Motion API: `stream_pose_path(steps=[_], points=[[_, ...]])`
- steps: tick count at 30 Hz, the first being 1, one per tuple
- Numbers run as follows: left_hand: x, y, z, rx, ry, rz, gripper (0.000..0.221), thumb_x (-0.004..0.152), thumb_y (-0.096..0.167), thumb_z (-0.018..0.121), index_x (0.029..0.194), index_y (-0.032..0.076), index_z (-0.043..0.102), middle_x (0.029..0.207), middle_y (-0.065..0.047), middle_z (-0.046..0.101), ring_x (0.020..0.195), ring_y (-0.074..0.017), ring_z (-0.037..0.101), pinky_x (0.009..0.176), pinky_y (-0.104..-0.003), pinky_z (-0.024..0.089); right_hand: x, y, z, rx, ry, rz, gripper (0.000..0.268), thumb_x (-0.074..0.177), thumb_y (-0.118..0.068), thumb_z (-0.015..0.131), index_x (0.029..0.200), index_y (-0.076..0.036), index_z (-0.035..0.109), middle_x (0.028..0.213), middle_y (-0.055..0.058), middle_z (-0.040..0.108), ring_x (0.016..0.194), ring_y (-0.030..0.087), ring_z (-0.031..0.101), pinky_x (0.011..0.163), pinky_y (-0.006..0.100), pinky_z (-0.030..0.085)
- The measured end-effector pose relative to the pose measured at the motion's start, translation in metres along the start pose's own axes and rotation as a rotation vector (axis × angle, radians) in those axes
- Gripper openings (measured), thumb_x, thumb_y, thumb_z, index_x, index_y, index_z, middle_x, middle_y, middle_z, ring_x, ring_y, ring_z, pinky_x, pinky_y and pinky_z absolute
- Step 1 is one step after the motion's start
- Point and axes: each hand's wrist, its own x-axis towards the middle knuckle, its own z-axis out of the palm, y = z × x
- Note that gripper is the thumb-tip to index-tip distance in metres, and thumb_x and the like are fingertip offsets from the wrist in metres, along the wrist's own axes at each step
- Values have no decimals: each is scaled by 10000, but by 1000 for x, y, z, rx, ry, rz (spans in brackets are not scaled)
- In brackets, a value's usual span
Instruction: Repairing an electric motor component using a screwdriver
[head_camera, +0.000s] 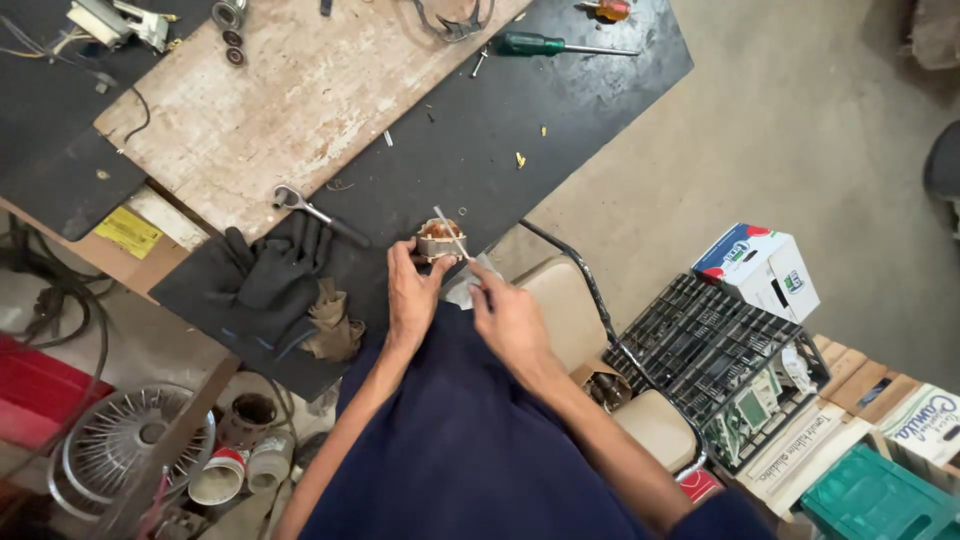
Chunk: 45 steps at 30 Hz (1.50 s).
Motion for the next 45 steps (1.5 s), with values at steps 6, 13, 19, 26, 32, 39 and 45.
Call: stream_pose_path(steps=[6,13,19,26,32,39,45], points=[[0,14,-10,47,-31,-44,630,836,337,875,1261,2,553,1265,-224,590,1127,-419,671,773,-393,661,-29,3,-56,-51,-142,158,386,899,-420,645,1281,-438,697,916,77,799,929,366,755,818,515,605],[0,23,-13,37,-50,-80,638,854,312,860,1294,-25,544,1286,-247,576,1129,-425,673,797,-417,655,-20,-12,-84,-34,-187,108,350,909,-348,631,1245,-320,726,972,146,795,987,423,734,877,548,580],[-2,51,-22,-8,-73,-63,731,858,258,847,1418,-34,479,1344,-297,540,1182,-461,637,845,-469,647,-14,-5,-72,-85,-230,88,355,918,-357,617,1258,-324,715,1017,148,786,997,406,741,880,539,587],[2,45,-17,45,-74,-18,720,814,370,862,1407,73,582,1305,-221,611,1203,-441,629,978,-530,559,-7,-23,-83,3,-296,99,373,969,-298,540,1294,-222,706,1060,219,762,1061,463,703,915,576,562],[3,38,-20,59,-83,-51,741,813,440,852,1427,120,589,1302,-182,637,1199,-404,644,992,-517,542,-8,-44,-99,12,-330,128,386,982,-296,522,1293,-174,714,1082,231,767,1086,474,696,945,576,549],[2,41,-23,53,-67,-9,681,791,440,865,1363,159,626,1334,-115,617,1184,-366,658,987,-511,545,-11,-32,-78,23,-279,114,366,988,-257,519,1285,-165,712,1039,235,770,1041,487,706,905,596,560],[-3,26,-14,56,-1,-51,661,736,503,916,1191,111,638,1209,-96,642,1041,-332,720,899,-464,587,-11,-48,-72,-58,-301,97,350,995,-216,500,1264,-139,710,1005,276,761,1027,493,712,886,609,556]])
